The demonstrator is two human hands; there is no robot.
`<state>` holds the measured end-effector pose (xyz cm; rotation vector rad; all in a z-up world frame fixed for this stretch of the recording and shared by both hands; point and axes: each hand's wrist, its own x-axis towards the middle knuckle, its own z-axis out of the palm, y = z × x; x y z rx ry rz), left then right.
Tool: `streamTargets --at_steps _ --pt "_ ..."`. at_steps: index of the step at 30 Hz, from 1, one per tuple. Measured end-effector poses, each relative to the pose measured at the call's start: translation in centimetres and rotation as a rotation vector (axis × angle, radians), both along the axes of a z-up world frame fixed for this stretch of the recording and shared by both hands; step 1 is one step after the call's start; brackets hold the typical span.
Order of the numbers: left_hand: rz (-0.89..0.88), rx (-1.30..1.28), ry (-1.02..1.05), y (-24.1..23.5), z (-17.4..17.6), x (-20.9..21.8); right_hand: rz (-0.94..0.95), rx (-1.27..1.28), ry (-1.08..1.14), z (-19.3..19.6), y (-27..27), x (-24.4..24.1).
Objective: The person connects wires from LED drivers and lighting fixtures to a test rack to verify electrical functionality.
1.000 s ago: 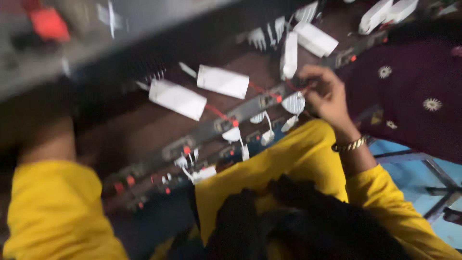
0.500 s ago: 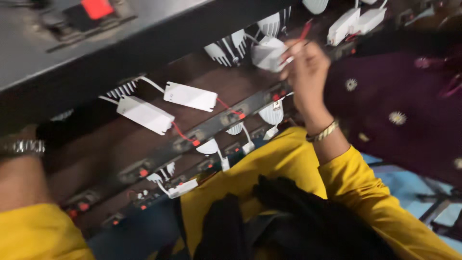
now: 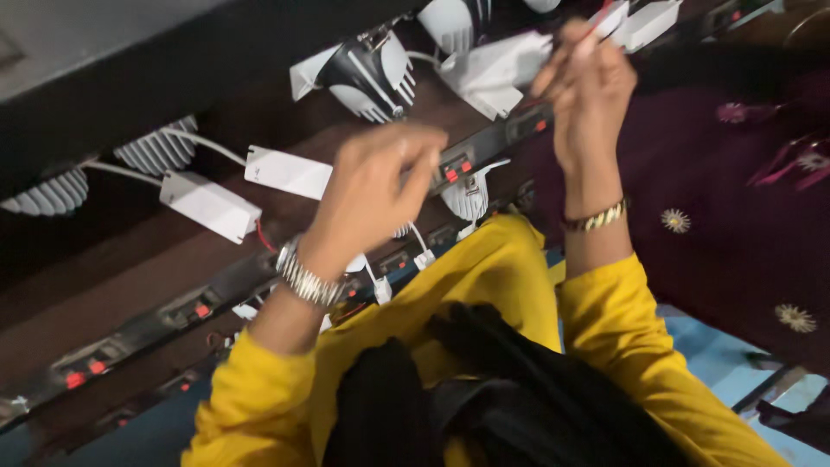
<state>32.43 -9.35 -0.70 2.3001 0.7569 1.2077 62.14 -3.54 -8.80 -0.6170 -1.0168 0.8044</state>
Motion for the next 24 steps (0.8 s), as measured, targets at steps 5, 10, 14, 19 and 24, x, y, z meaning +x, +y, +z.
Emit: streamTargets --at_steps 5,10,14,19,24 --pt "-0.121 0.057 0.170 12.2 -0.8 7.9 0.377 -0.011 -0.469 -1.5 -5.2 -3.1" --pt "-0.224 -0.102 0.871 18.1 -2.9 15.1 0.385 -0.107 -0.528 -3.1 -7.2 -4.5" --pt "-0.170 0.226 1.057 18.9 -5.1 17.1 0.329 -0.020 -0.605 -2.9 -7.4 -4.1" --pt "-0.159 0.345 0.441 21.2 -4.7 13.5 0.231 -0.192 -0.423 -2.6 -6.8 -4.7" --pt "-0.029 -0.057 0.071 21.2 -3.4 8.1 -0.024 -0.053 -0.102 -0.9 -3.3 -5.4"
